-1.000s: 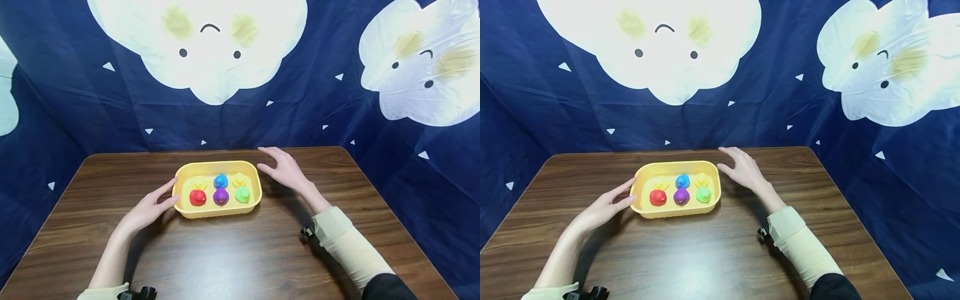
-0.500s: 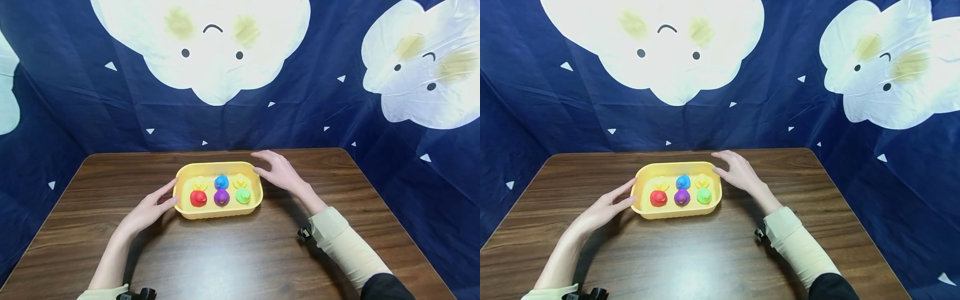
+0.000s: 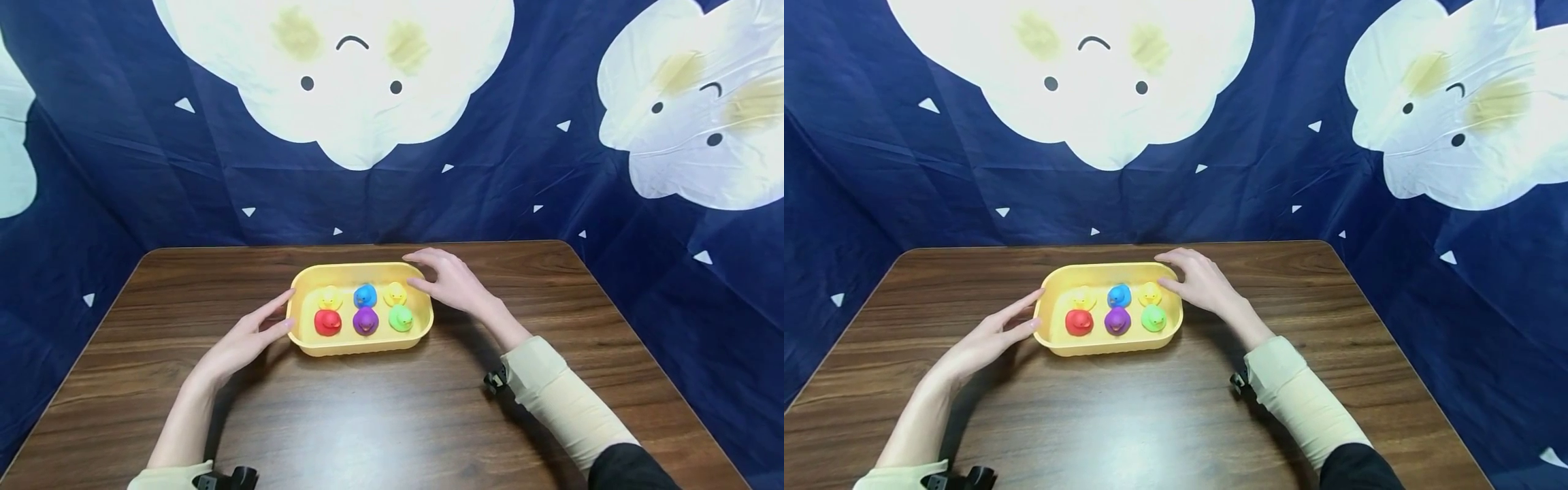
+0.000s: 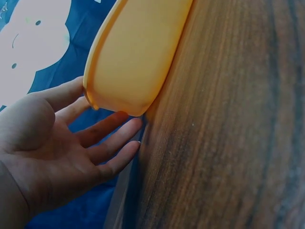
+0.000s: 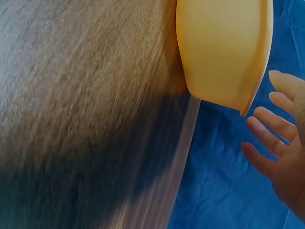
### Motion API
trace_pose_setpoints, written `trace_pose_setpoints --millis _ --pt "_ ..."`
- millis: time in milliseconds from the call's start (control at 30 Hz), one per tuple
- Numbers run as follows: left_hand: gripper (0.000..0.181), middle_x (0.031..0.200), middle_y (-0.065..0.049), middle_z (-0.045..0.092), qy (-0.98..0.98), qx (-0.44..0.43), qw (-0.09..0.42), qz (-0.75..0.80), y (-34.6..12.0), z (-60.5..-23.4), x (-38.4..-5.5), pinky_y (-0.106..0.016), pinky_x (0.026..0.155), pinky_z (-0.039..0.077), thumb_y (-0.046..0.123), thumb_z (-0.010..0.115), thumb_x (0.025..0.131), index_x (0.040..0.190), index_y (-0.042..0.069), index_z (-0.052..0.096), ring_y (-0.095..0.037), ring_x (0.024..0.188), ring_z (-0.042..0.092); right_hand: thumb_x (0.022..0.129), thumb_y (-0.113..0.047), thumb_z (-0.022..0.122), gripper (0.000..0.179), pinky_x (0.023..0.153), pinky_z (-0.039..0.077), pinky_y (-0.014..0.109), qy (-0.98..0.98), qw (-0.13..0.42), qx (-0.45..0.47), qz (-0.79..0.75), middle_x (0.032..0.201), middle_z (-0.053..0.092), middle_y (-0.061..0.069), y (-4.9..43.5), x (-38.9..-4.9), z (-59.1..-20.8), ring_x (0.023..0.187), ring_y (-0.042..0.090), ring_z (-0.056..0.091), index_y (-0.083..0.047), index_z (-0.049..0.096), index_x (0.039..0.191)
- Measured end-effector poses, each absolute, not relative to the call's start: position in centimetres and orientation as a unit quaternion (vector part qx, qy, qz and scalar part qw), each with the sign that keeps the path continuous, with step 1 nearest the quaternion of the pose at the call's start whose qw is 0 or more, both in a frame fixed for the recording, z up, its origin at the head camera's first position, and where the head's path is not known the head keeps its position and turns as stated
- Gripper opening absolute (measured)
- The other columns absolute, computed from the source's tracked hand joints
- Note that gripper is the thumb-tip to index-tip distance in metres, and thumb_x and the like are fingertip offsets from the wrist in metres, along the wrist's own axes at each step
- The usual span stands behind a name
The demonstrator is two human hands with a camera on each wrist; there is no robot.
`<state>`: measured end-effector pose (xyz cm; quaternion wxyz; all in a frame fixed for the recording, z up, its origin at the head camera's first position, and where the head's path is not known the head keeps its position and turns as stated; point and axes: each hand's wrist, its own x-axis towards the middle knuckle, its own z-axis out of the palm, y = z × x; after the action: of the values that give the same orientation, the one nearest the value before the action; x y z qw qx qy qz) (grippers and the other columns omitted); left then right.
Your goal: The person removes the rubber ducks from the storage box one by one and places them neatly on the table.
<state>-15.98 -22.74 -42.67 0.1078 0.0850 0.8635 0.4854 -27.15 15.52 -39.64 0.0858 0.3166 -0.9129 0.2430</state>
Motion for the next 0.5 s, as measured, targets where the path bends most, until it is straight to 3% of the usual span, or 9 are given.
trace_pose_setpoints --millis 133,500 --pt "0.067 0.156 -0.027 0.044 0.858 0.084 0.111 0.494 -22.6 -42.6 -16.0 -0.06 0.115 0.034 0.036 0.056 0.106 0.164 0.02 0.027 -0.042 0.142 0.045 0.091 -0.035 0.078 0.047 0.103 0.052 0.044 -0.915 0.076 0.321 0.232 0.132 0.071 0.003 15.3 -27.0 -39.5 0.119 0.022 0.067 -0.019 0.068 0.135" --pt "0.067 0.158 -0.028 0.041 0.853 0.077 0.115 0.503 -22.6 -42.7 -15.9 -0.062 0.115 0.031 0.034 0.057 0.106 0.164 0.022 0.027 -0.044 0.145 0.041 0.09 -0.035 0.079 0.045 0.1 0.053 0.042 -0.915 0.072 0.346 0.192 0.126 0.073 0.002 14.3 -26.9 -39.4 0.115 0.021 0.066 -0.017 0.071 0.13"
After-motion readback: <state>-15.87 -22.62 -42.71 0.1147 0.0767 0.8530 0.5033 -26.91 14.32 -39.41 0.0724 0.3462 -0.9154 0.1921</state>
